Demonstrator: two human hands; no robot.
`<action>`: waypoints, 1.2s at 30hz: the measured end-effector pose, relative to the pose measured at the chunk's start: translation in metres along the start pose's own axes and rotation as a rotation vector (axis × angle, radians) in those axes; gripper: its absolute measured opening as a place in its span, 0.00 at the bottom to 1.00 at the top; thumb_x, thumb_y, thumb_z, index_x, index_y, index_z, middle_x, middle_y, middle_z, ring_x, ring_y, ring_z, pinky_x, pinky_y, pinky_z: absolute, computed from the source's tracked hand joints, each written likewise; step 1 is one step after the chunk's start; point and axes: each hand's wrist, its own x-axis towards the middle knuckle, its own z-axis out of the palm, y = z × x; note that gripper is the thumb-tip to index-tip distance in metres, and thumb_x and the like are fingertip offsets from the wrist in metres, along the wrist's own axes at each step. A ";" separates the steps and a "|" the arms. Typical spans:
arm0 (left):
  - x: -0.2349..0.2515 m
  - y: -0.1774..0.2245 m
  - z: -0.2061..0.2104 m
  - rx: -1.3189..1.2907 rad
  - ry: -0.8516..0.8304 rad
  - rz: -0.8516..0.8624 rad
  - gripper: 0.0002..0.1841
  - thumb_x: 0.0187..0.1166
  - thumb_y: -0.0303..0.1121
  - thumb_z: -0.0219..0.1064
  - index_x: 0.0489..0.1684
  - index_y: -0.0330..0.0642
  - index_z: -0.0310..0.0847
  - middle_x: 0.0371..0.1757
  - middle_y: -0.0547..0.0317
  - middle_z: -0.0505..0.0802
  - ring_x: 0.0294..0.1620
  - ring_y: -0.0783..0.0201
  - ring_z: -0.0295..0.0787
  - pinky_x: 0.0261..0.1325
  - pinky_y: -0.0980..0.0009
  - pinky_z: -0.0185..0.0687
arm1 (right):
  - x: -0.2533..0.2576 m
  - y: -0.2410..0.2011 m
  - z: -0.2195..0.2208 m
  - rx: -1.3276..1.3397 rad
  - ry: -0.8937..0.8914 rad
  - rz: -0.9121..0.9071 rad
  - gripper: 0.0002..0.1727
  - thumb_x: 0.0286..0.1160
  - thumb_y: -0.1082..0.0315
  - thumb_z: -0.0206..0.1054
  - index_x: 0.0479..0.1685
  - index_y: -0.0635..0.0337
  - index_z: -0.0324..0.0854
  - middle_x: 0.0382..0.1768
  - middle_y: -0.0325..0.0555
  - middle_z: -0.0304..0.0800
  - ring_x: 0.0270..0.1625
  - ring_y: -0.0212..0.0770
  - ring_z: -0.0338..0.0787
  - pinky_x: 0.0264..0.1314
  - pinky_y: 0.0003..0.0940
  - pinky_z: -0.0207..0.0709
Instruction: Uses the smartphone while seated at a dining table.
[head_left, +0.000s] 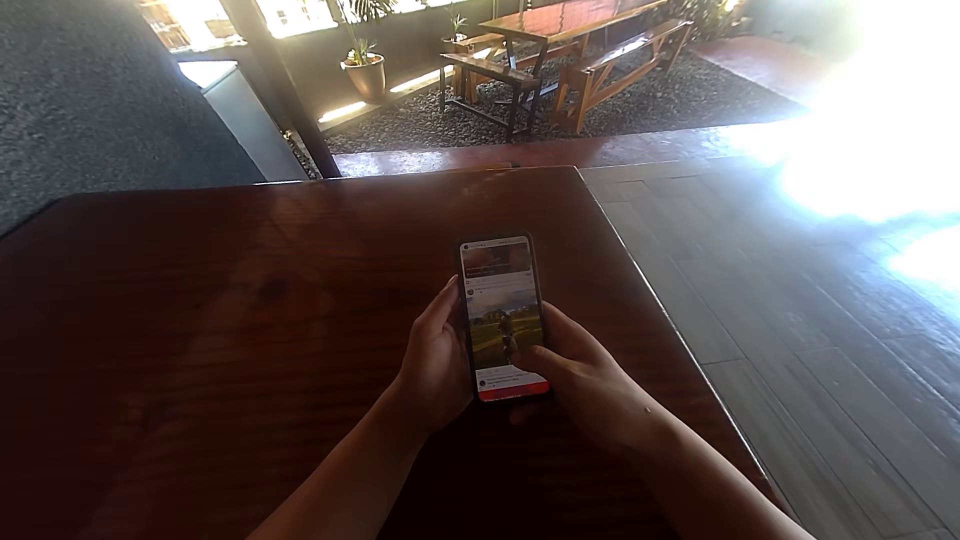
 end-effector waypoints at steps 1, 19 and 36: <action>0.000 0.000 0.001 0.001 0.006 0.001 0.31 0.92 0.59 0.33 0.74 0.57 0.77 0.63 0.50 0.89 0.63 0.55 0.89 0.64 0.50 0.85 | 0.000 0.000 0.000 -0.011 -0.001 -0.006 0.20 0.80 0.73 0.63 0.70 0.54 0.74 0.52 0.58 0.91 0.46 0.51 0.96 0.37 0.41 0.94; 0.001 -0.001 0.001 -0.005 -0.023 -0.016 0.30 0.92 0.57 0.36 0.71 0.53 0.78 0.63 0.49 0.89 0.63 0.57 0.88 0.64 0.56 0.86 | 0.001 0.003 0.006 -0.275 0.184 0.014 0.34 0.56 0.65 0.88 0.63 0.46 0.74 0.40 0.49 0.91 0.20 0.41 0.87 0.17 0.29 0.83; 0.000 -0.001 0.000 -0.019 -0.042 -0.008 0.30 0.92 0.57 0.35 0.73 0.53 0.78 0.65 0.50 0.88 0.67 0.57 0.86 0.69 0.54 0.82 | 0.001 0.006 0.004 -0.240 0.157 -0.035 0.25 0.68 0.61 0.80 0.63 0.49 0.75 0.43 0.50 0.92 0.28 0.43 0.93 0.21 0.30 0.86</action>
